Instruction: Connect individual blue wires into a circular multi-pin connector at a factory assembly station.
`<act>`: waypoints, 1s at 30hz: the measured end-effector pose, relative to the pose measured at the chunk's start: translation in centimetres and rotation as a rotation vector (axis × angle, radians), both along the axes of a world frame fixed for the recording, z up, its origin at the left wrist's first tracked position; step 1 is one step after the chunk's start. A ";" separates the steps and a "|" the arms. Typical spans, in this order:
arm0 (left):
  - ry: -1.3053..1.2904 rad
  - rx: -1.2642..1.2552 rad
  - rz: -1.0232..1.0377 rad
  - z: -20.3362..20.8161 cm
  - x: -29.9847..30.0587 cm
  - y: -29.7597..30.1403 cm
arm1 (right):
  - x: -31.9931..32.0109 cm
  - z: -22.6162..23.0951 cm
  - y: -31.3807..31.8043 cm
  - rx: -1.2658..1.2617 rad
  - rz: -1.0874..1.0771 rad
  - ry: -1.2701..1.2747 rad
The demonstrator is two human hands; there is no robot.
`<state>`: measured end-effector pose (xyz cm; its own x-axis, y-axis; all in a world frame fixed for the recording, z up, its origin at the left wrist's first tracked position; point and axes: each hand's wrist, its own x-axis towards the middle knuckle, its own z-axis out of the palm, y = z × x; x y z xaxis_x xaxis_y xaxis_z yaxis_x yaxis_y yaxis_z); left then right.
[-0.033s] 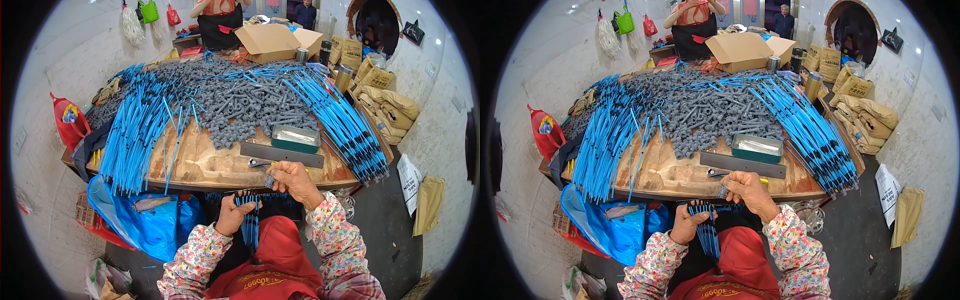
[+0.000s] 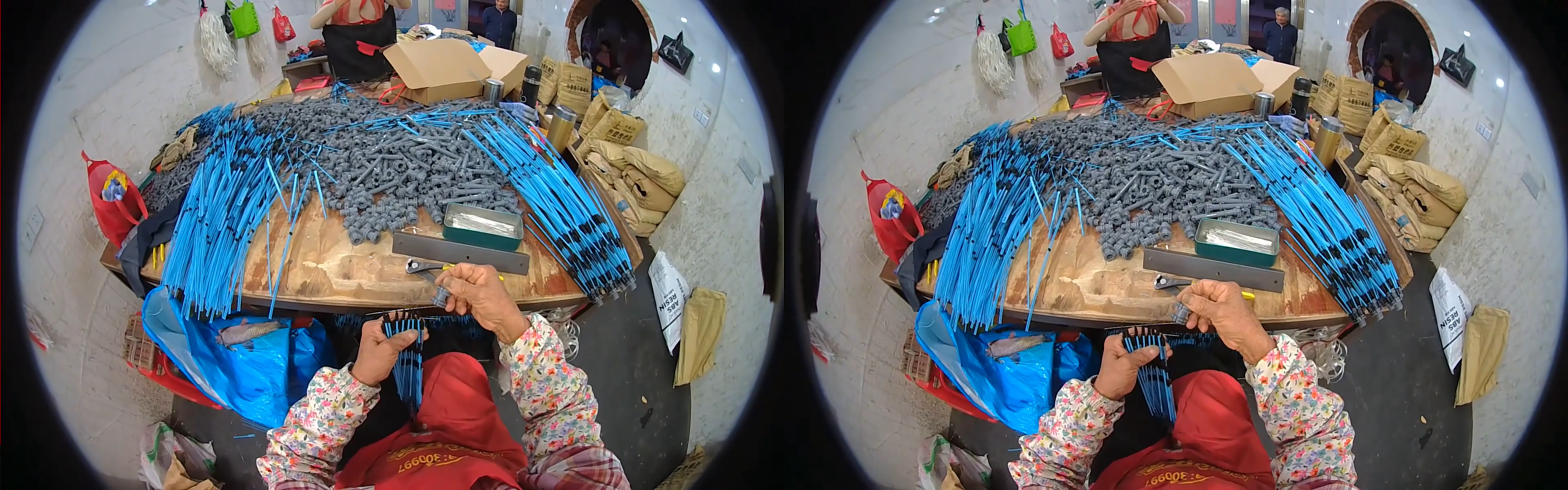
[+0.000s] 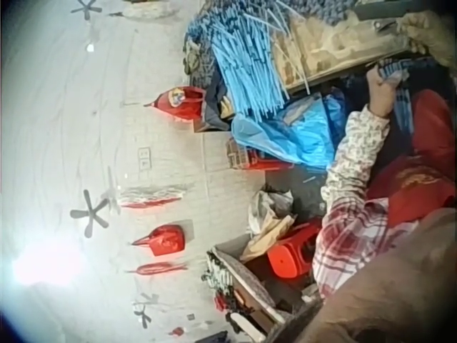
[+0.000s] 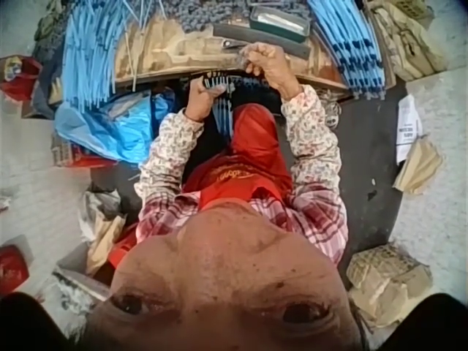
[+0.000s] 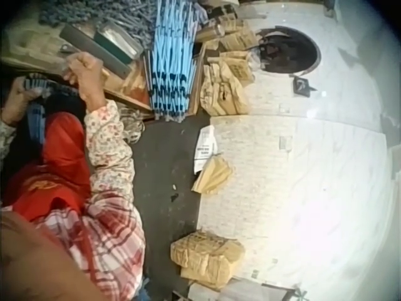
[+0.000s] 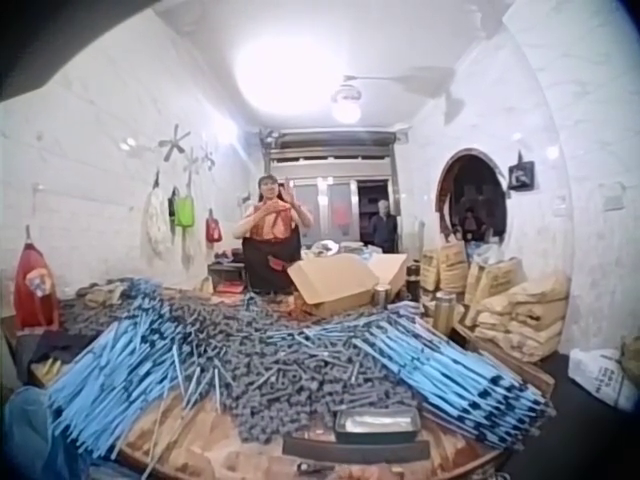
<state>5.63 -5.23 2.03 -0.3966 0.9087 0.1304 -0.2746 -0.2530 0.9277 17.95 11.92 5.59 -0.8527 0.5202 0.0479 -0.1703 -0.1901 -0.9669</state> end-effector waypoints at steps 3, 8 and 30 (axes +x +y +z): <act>0.012 -0.020 0.002 0.0 0.0 0.0 | 0.2 -0.3 0.2 -0.049 0.008 0.054; 0.000 -0.022 0.007 -0.2 0.0 0.2 | 0.7 -1.0 0.6 -0.092 -0.013 0.063; 0.042 0.026 -0.027 -1.2 -0.8 0.2 | 0.6 -0.6 0.1 -0.143 -0.010 0.026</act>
